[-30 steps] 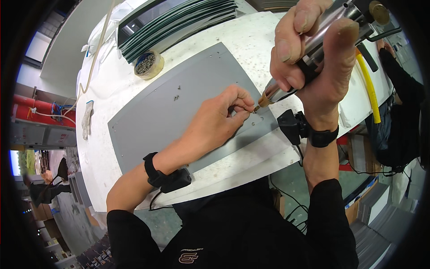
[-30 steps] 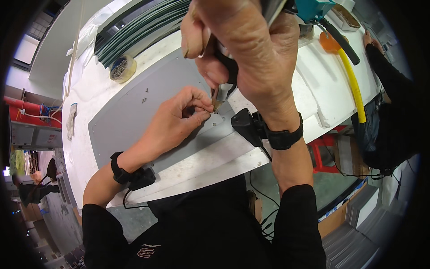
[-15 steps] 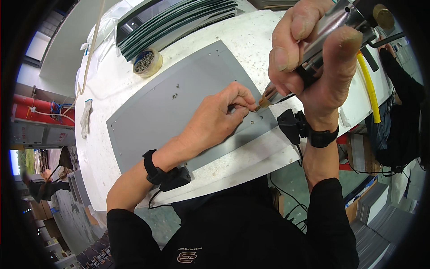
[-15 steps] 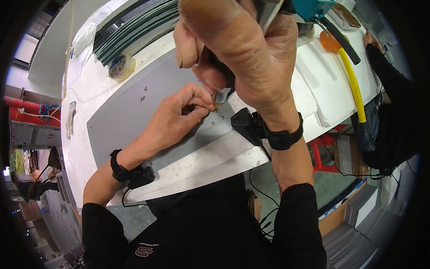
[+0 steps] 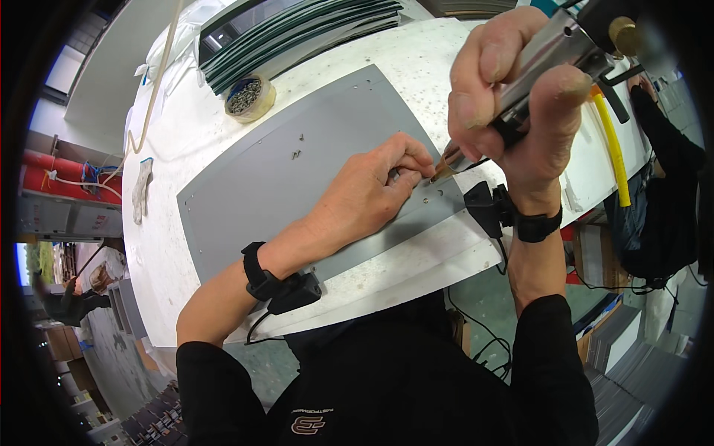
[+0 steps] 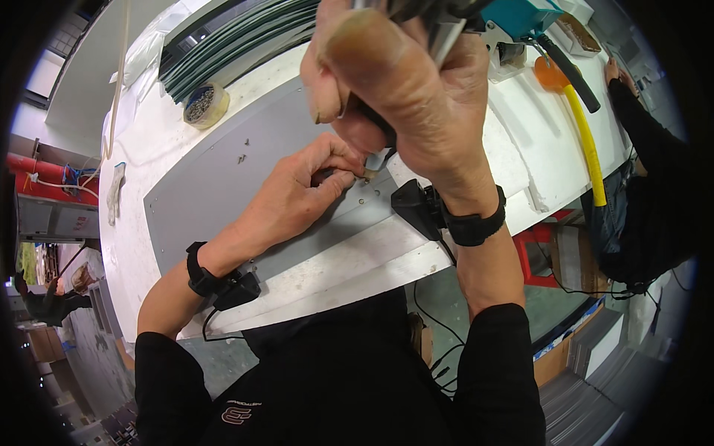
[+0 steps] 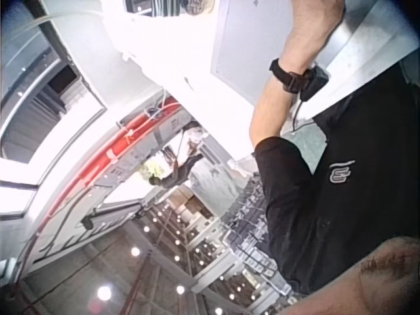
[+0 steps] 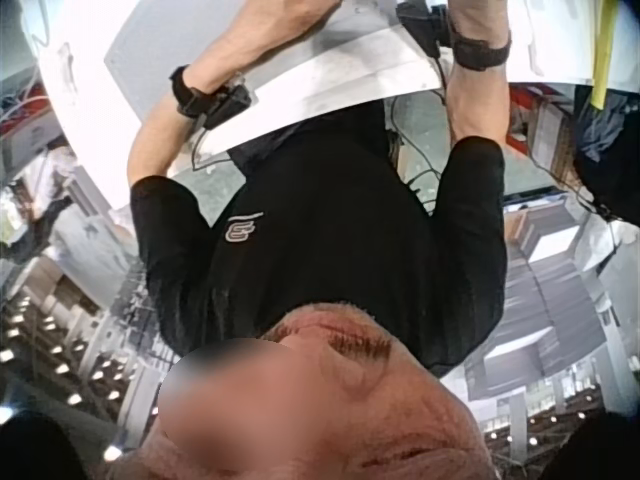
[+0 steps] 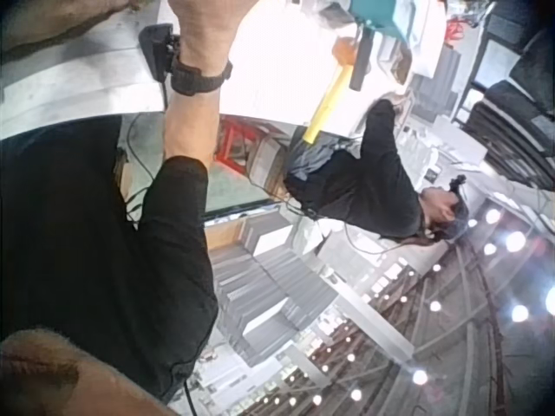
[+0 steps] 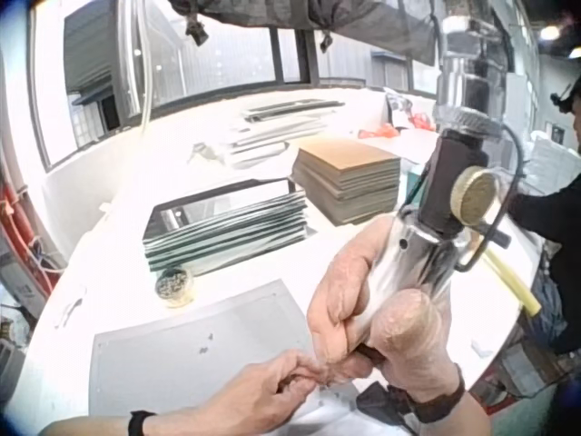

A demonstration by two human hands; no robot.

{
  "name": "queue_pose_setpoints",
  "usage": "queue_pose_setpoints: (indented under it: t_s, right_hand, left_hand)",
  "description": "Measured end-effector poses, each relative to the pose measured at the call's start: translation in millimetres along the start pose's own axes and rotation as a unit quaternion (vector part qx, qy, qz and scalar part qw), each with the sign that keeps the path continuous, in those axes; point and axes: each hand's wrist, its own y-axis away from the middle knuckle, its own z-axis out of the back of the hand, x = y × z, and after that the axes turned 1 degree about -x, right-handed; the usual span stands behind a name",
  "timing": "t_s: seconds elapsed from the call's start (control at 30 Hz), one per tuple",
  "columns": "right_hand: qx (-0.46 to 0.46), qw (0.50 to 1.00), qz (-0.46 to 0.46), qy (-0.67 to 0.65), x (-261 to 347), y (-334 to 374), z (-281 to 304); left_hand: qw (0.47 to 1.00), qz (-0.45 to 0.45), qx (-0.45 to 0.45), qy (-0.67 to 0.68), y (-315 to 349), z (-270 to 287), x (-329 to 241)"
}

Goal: The worker is seen assembling a frame by using an air-powered screwdriver to fasten screws into the frame components.

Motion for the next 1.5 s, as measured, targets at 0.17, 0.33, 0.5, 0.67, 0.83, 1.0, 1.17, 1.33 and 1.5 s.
queue_pose_setpoints:
  t_s: [0.17,0.33,0.5,0.67,0.83,1.0,1.17,1.33,1.5]
  right_hand:
    - [0.143,0.975,-0.034,0.164,-1.1,2.9,10.0]
    - [0.082,0.979,-0.025,0.185,-15.0,10.7,-1.7]
    - [0.104,0.981,-0.064,0.149,-14.0,5.7,-2.9]
    - [0.132,0.989,-0.012,0.072,-6.7,-2.0,17.9]
    - [0.152,0.987,-0.031,0.035,-12.6,-13.2,28.5]
    - [0.141,0.989,-0.04,0.024,-10.9,-11.0,27.2]
    - [0.148,0.989,-0.017,0.017,-6.0,-6.7,29.9]
    - [0.191,0.98,-0.019,0.056,19.7,-23.0,26.3]
    - [0.142,0.989,0.034,0.035,27.8,-39.9,25.9]
  left_hand:
    - [0.998,-0.007,-0.002,-0.057,0.7,4.4,-8.6]
    - [0.997,-0.015,-0.002,-0.073,4.4,7.0,-3.1]
    - [0.998,-0.045,-0.031,-0.014,9.3,8.8,6.5]
    - [0.973,-0.007,-0.147,-0.179,39.3,54.7,5.6]
    - [0.927,0.057,-0.222,-0.297,57.9,101.2,21.5]
    - [0.89,-0.022,-0.192,-0.414,56.6,99.7,23.0]
    - [0.873,-0.061,-0.185,-0.447,54.5,95.5,27.0]
    - [0.836,-0.088,-0.166,-0.515,56.1,87.9,25.7]
    - [0.867,-0.049,-0.189,-0.458,56.1,94.5,25.4]
